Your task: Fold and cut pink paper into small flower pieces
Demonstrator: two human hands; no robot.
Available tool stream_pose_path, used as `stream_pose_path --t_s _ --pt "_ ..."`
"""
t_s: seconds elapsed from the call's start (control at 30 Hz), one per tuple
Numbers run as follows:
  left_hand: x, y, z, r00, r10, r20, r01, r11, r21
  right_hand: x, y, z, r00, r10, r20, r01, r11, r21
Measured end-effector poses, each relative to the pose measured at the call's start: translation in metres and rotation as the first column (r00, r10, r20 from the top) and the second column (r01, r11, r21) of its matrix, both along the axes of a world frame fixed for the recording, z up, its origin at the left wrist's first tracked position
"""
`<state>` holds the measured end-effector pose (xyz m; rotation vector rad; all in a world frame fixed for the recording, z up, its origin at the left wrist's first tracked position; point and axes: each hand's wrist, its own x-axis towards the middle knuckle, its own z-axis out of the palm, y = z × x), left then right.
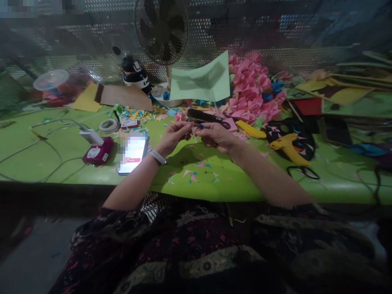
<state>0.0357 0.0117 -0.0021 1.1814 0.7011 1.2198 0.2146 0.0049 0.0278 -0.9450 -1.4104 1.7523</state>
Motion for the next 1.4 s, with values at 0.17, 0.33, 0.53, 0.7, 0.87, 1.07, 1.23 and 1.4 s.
stream_pose_path --t_s 0.17,0.33,0.53,0.7,0.87,1.07,1.23,1.4 --pt "0.001 0.001 -0.004 0.999 0.011 0.043 -0.009 0.998 -0.058 -0.005 -0.004 -0.001 0.999 -0.026 -0.037 0.026 1.0 -0.006" --pt "0.002 -0.001 -0.002 0.997 0.023 0.075 -0.014 0.993 -0.118 -0.007 -0.002 -0.005 0.99 -0.125 -0.061 0.126 0.992 0.023" --pt "0.005 -0.008 0.004 1.0 0.025 0.012 -0.022 0.982 -0.19 -0.008 0.01 -0.016 0.907 -0.402 -0.126 0.419 0.89 0.18" --pt "0.009 -0.013 0.002 0.998 -0.061 -0.014 0.058 0.986 -0.156 -0.006 0.016 -0.023 0.871 -0.474 -0.132 0.487 0.793 0.366" --pt "0.01 -0.013 0.0 0.996 -0.079 -0.033 0.073 0.984 -0.166 -0.006 0.014 -0.025 0.856 -0.51 -0.087 0.484 0.729 0.483" --pt "0.008 -0.009 -0.003 0.999 -0.028 -0.045 0.02 0.986 -0.166 -0.004 0.012 -0.02 0.842 -0.539 -0.02 0.452 0.684 0.573" --pt "0.006 -0.006 -0.001 0.998 0.058 -0.035 -0.063 0.984 -0.168 0.005 0.012 -0.016 0.866 -0.47 0.168 0.215 0.655 0.725" --pt "0.004 -0.007 0.002 0.999 0.039 -0.021 -0.042 0.989 -0.14 0.007 0.014 -0.02 0.804 -0.48 0.352 -0.006 0.585 0.811"
